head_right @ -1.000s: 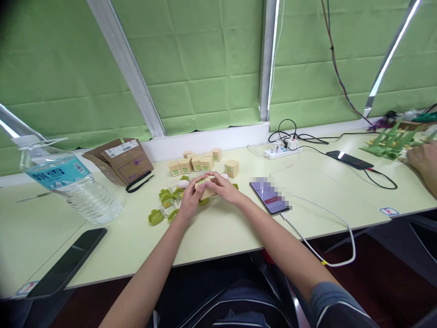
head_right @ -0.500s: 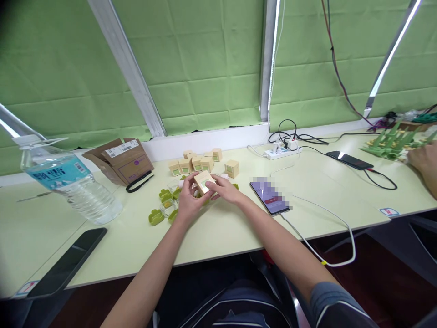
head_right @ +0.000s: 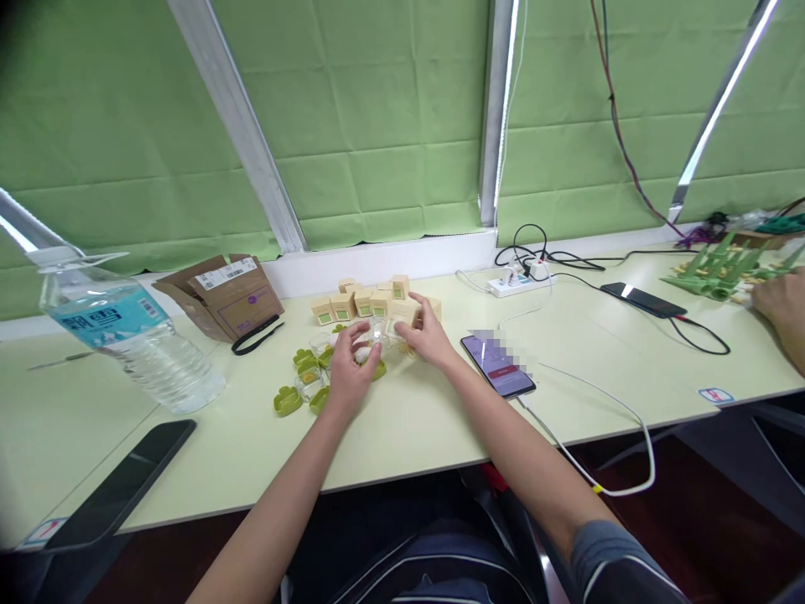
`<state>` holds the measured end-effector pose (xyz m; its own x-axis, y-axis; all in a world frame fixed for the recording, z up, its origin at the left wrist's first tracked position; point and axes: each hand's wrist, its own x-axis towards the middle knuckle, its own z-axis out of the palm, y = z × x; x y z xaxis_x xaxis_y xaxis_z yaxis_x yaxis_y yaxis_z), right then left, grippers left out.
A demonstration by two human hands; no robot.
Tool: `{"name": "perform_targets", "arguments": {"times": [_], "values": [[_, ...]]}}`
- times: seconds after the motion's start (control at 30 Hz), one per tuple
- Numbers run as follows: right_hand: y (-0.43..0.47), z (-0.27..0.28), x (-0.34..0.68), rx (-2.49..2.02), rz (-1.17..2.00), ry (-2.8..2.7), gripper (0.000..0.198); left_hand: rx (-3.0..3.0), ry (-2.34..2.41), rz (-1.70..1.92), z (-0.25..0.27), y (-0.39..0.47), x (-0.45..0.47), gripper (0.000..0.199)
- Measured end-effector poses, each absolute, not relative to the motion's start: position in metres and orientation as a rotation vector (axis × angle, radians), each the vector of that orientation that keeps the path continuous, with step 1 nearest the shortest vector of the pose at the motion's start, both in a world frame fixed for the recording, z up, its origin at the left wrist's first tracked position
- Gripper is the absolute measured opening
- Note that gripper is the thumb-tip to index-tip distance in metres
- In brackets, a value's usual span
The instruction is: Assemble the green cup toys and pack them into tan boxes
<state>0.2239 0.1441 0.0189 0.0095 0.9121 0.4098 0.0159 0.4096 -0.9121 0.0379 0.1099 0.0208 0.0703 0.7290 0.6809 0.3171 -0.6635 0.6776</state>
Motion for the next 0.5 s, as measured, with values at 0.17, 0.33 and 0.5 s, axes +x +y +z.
{"name": "perform_targets", "arguments": {"times": [0.17, 0.33, 0.5], "values": [[0.157, 0.033, 0.236, -1.027, 0.698, -1.432, 0.075, 2.116, 1.012, 1.355, 0.012, 0.109, 0.039, 0.017], [0.186, 0.063, 0.237, -1.192, 0.375, -1.676, 0.065, 2.322, 0.912, 1.111, 0.007, 0.100, 0.044, 0.021], [0.226, 0.076, 0.231, -1.544, 0.145, -1.933, 0.065, 2.345, 0.918, 1.057, 0.004, 0.099, 0.045, 0.021]]}}
